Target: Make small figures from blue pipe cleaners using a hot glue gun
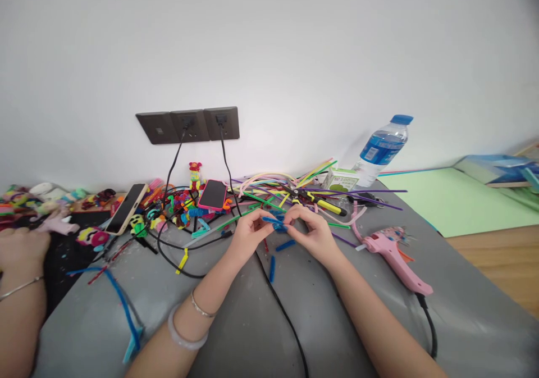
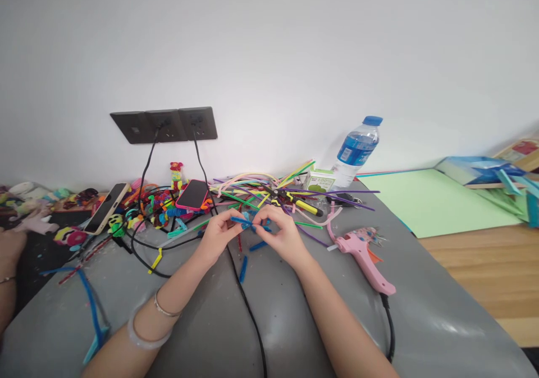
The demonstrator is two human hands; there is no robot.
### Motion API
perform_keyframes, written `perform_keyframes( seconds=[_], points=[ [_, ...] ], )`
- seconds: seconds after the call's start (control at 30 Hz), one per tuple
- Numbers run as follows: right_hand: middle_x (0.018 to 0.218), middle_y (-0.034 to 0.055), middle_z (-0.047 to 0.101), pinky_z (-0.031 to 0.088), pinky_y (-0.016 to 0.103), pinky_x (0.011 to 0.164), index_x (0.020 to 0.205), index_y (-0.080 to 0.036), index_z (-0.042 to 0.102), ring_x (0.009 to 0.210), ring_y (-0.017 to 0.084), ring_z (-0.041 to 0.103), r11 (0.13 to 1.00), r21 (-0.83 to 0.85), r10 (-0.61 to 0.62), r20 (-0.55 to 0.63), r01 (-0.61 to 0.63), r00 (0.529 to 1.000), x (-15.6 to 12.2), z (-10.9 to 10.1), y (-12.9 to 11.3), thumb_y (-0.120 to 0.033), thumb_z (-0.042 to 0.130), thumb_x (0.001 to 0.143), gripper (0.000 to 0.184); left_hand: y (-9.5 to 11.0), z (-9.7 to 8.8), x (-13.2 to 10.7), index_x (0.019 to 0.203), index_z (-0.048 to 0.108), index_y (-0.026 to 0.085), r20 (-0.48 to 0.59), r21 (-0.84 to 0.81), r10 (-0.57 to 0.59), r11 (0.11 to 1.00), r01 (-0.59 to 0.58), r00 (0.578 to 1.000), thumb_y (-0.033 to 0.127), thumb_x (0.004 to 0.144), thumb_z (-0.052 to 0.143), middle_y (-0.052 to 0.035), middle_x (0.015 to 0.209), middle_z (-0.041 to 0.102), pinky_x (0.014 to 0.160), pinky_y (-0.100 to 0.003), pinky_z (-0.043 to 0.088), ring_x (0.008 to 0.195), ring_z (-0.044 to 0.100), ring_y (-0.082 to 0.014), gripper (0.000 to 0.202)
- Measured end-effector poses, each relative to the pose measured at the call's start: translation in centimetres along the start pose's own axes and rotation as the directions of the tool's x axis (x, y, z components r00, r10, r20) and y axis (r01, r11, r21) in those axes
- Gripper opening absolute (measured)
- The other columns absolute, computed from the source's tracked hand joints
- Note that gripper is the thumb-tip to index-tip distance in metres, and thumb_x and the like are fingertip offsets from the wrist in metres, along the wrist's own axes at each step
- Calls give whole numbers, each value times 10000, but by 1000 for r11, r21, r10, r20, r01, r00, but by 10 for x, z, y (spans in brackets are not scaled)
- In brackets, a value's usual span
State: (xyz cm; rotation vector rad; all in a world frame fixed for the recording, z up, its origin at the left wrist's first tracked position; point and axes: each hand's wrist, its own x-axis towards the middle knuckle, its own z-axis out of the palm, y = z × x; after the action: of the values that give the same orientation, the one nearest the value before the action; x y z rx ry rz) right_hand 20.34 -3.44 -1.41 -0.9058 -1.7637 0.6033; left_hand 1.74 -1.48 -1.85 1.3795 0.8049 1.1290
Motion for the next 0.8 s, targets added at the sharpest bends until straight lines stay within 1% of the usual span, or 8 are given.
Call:
perform_keyframes(
  seconds=[0.4, 0.47, 0.57, 0.63, 0.67, 0.73, 0.77, 0.8],
  points=[
    [812, 39, 631, 476, 317, 706, 851, -211, 606, 746, 186, 581, 999, -30, 12, 16, -11, 1000, 5, -2, -3, -278, 616, 889, 77, 2, -1, 1, 822, 717, 162, -4, 26, -20, 999, 20, 1000, 342, 731, 766, -25, 768, 624, 677, -250, 420, 737, 546, -152, 207],
    [842, 41, 641, 480, 308, 702, 917, -206, 607, 742, 181, 581, 992, -107, 62, 2, -62, 998, 5, -13, -13, -292, 612, 884, 92, 1, -1, 1, 831, 722, 162, -29, 26, -38, 999, 39, 999, 355, 733, 765, -16, 745, 612, 656, -240, 398, 705, 524, -139, 220],
    [825, 39, 648, 477, 302, 691, 967, -205, 604, 737, 185, 592, 939, -270, 185, -122, -212, 975, -7, -47, -30, -319, 567, 894, 140, 0, -2, 1, 816, 718, 160, -48, 22, -50, 998, 52, 998, 368, 728, 767, -10, 724, 603, 643, -235, 379, 684, 508, -132, 232],
    [800, 43, 656, 472, 314, 664, 913, -213, 597, 718, 200, 608, 851, -368, 299, -251, -376, 921, -28, -78, -36, -405, 563, 872, 200, 0, -3, 1, 820, 715, 157, -52, 31, -63, 997, 65, 997, 372, 733, 763, -5, 703, 591, 624, -232, 359, 661, 490, -127, 237],
    [765, 43, 655, 467, 323, 634, 879, -217, 589, 685, 209, 611, 780, -406, 363, -328, -477, 872, -42, -94, -36, -451, 566, 846, 237, 0, -3, 1, 823, 715, 156, -53, 37, -68, 997, 70, 996, 372, 736, 759, -1, 689, 580, 611, -229, 344, 647, 476, -122, 236],
    [721, 55, 655, 458, 352, 583, 831, -225, 570, 618, 232, 611, 585, -450, 466, -495, -675, 734, -72, -122, -30, -549, 596, 763, 331, -1, -3, 1, 823, 720, 156, -54, 47, -64, 997, 67, 996, 367, 738, 756, 4, 674, 567, 591, -225, 322, 630, 458, -117, 230],
    [726, 67, 661, 458, 368, 567, 820, -230, 558, 606, 246, 614, 499, -455, 498, -546, -737, 674, -86, -132, -25, -590, 622, 713, 380, -1, -3, 1, 822, 724, 157, -54, 50, -57, 997, 60, 997, 363, 737, 757, 3, 677, 568, 587, -225, 319, 630, 458, -117, 226],
    [733, 83, 668, 464, 377, 561, 803, -234, 542, 617, 262, 627, 448, -456, 526, -561, -769, 639, -100, -139, -18, -606, 655, 668, 411, 0, -3, 1, 820, 728, 158, -54, 52, -50, 997, 53, 997, 360, 733, 759, 1, 681, 573, 583, -225, 318, 631, 461, -118, 222]
  ],
)
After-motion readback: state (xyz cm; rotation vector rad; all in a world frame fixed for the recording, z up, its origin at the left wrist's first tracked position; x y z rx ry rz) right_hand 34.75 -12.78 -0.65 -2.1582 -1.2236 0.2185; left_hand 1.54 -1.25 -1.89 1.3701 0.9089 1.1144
